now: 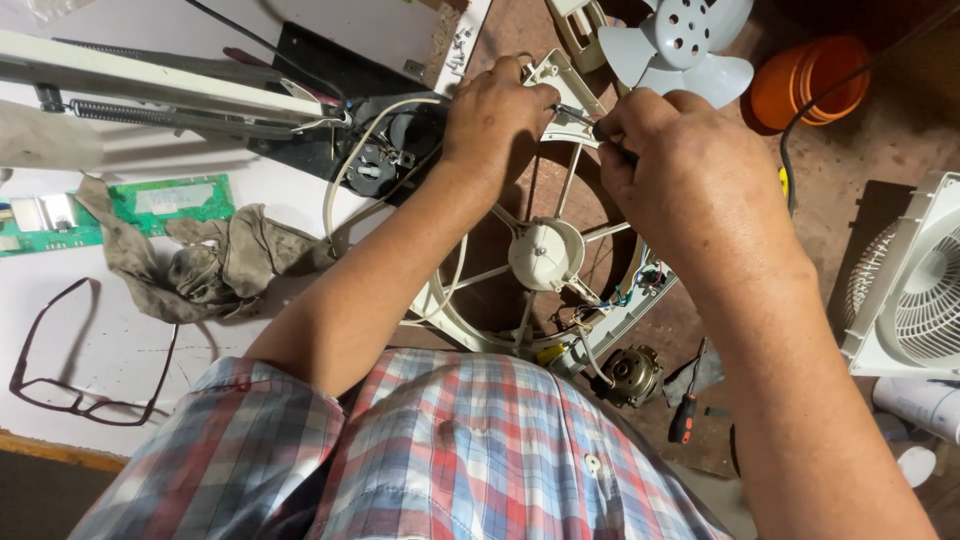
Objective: Disassembling a fan housing to adjust and repair the motor assembly using a screwdriver and manual manipulation.
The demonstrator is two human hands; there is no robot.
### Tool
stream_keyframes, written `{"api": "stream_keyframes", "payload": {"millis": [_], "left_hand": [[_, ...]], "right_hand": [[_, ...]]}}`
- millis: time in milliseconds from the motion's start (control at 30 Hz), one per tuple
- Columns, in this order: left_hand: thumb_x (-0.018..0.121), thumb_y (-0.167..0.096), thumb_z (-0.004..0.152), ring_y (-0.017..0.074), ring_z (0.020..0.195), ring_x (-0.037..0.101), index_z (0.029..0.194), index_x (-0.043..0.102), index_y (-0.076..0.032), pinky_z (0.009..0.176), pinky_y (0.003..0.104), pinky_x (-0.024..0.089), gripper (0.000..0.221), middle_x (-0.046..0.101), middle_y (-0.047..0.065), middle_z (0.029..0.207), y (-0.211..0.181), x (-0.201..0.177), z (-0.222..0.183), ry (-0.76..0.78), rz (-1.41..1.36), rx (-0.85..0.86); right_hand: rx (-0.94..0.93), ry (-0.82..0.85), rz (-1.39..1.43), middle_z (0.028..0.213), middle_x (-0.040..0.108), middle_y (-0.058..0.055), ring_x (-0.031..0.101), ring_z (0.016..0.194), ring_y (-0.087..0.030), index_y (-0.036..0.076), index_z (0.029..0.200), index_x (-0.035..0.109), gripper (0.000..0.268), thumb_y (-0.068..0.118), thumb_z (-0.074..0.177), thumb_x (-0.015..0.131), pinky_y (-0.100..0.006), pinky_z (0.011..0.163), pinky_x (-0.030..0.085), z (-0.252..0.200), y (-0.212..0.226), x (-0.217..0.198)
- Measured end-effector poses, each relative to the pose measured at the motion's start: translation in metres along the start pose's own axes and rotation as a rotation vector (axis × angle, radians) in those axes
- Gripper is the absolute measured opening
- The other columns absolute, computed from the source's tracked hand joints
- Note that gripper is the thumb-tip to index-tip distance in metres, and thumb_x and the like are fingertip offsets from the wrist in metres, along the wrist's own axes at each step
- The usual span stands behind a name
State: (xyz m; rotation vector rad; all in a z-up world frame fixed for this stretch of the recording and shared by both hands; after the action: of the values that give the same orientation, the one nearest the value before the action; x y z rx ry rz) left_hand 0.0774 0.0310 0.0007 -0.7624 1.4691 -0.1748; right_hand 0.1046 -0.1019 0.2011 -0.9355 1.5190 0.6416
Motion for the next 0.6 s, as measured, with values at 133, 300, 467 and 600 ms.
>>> {"api": "stream_keyframes", "payload": {"millis": [133, 300, 467, 600], "left_hand": [[0.101, -0.024, 0.086, 0.0393, 0.122, 0.073, 0.144, 0.086, -0.032, 0.112, 0.058, 0.063, 0.06, 0.069, 0.018, 0.146, 0.001, 0.004, 0.001, 0.114, 0.057, -0.052], [0.093, -0.027, 0.1, 0.0318, 0.124, 0.076, 0.129, 0.093, -0.036, 0.118, 0.058, 0.059, 0.03, 0.072, 0.011, 0.141, 0.004, -0.006, -0.006, 0.009, -0.158, -0.11], [0.094, -0.001, 0.09, 0.0262, 0.134, 0.072, 0.147, 0.082, -0.04, 0.121, 0.055, 0.062, 0.069, 0.061, 0.003, 0.154, 0.001, 0.005, -0.011, 0.019, 0.072, -0.046], [0.076, 0.002, 0.102, 0.038, 0.119, 0.072, 0.145, 0.085, -0.034, 0.113, 0.061, 0.058, 0.056, 0.07, 0.02, 0.146, -0.004, 0.003, -0.001, 0.092, 0.058, -0.016]], "right_hand": [[-0.13, 0.046, -0.031, 0.114, 0.068, -0.02, 0.071, 0.084, -0.05, 0.014, 0.132, 0.083, 0.032, 0.021, 0.101, 0.082, -0.063, 0.05, 0.058, 0.001, 0.005, 0.001], [0.034, 0.032, 0.032, 0.109, 0.074, -0.031, 0.075, 0.074, -0.057, 0.003, 0.155, 0.053, 0.049, 0.047, 0.136, 0.064, -0.067, 0.047, 0.057, 0.004, 0.01, -0.02], [0.067, -0.028, -0.219, 0.08, 0.076, -0.016, 0.073, 0.057, -0.046, 0.008, 0.13, 0.062, 0.028, 0.035, 0.136, 0.058, -0.057, 0.044, 0.054, 0.008, -0.005, 0.0], [-0.247, -0.176, 0.11, 0.117, 0.066, -0.026, 0.066, 0.084, -0.053, -0.002, 0.139, 0.068, 0.038, 0.002, 0.105, 0.084, -0.064, 0.062, 0.054, 0.003, 0.017, -0.024]]}}
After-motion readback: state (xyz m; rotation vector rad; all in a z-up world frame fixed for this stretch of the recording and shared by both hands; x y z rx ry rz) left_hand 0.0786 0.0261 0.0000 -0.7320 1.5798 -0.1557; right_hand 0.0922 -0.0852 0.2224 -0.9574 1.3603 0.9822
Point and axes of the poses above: each hand's wrist, its own z-axis towards the middle knuckle, its own x-axis out of the palm, y = z × x, the point moved 8 cm from there along z, towards the middle knuckle
